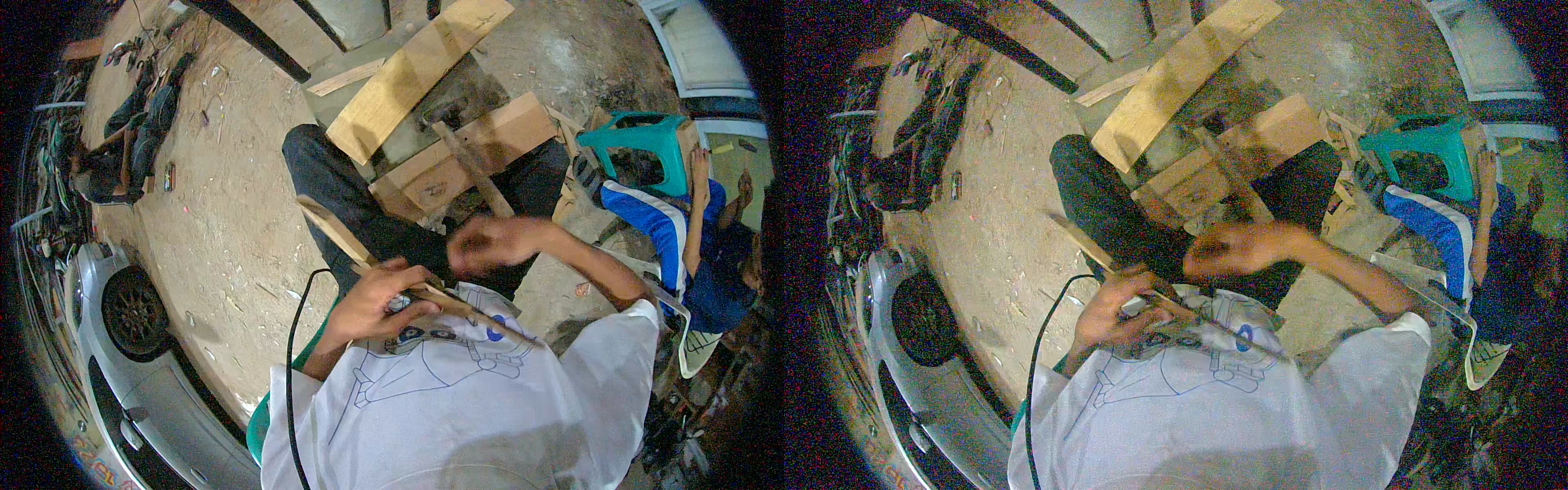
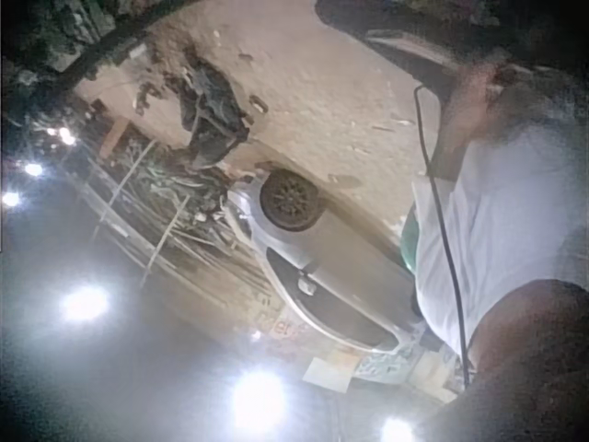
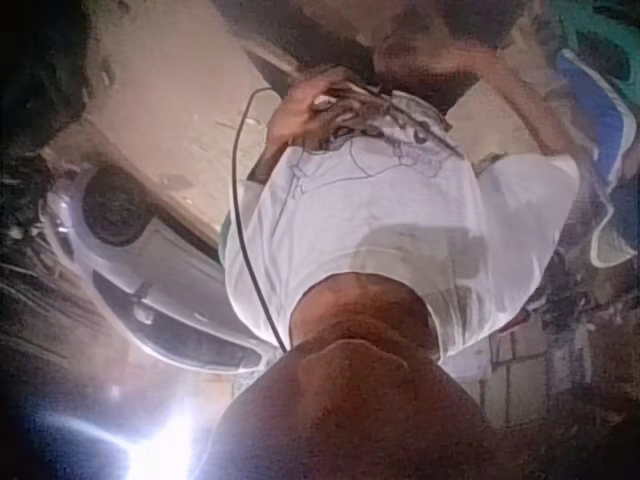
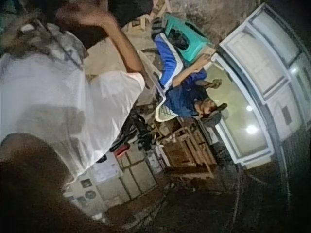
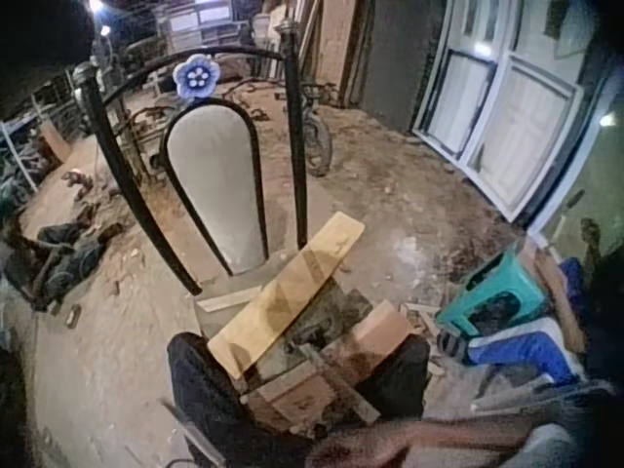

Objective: The person sits on the floor and assembles small wooden frames by hammering nails into pre-drilled holes. They repeatedly position the frame pieces, align them, and drive nails with a hammer to join the components together.

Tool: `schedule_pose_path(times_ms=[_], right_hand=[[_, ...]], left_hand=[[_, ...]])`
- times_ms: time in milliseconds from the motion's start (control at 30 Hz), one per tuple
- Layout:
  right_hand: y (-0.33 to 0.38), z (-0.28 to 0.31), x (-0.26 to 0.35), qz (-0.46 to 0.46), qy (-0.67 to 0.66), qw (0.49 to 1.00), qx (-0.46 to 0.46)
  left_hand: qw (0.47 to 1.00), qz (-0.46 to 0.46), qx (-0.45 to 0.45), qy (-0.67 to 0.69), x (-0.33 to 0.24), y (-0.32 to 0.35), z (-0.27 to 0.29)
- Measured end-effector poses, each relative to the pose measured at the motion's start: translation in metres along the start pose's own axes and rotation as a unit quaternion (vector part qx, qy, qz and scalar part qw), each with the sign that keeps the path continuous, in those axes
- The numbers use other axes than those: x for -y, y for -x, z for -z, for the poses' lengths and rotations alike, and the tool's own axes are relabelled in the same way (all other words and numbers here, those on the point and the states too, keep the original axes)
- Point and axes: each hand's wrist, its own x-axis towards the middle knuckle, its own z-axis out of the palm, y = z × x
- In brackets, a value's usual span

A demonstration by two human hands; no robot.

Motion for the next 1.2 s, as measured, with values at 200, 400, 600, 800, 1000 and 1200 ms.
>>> schedule_pose_path(times_ms=[200, 400, 600, 800, 1000, 1200], right_hand=[[-0.039, 0.074, -0.101, -0.129, 0.547, 0.686, -0.462], [-0.08, 0.072, -0.095, -0.239, 0.438, 0.792, -0.352], [-0.071, 0.103, -0.18, -0.055, 0.29, 0.85, -0.436], [-0.024, 0.084, -0.109, -0.104, -0.205, 0.875, -0.425], [0.006, 0.035, -0.09, -0.012, -0.257, 0.826, -0.501], [0.024, -0.009, -0.102, -0.047, -0.367, 0.746, -0.553]], left_hand=[[0.938, -0.102, -0.101, -0.315, 0.016, -0.022, 0.002], [0.903, -0.105, -0.144, -0.39, 0.043, -0.014, -0.008], [0.884, -0.044, -0.232, -0.404, 0.127, -0.038, -0.031], [0.817, -0.019, -0.322, -0.478, 0.186, -0.066, -0.044], [0.818, -0.032, -0.324, -0.474, 0.222, -0.11, -0.064], [0.862, -0.06, -0.328, -0.383, 0.239, -0.134, -0.13]])
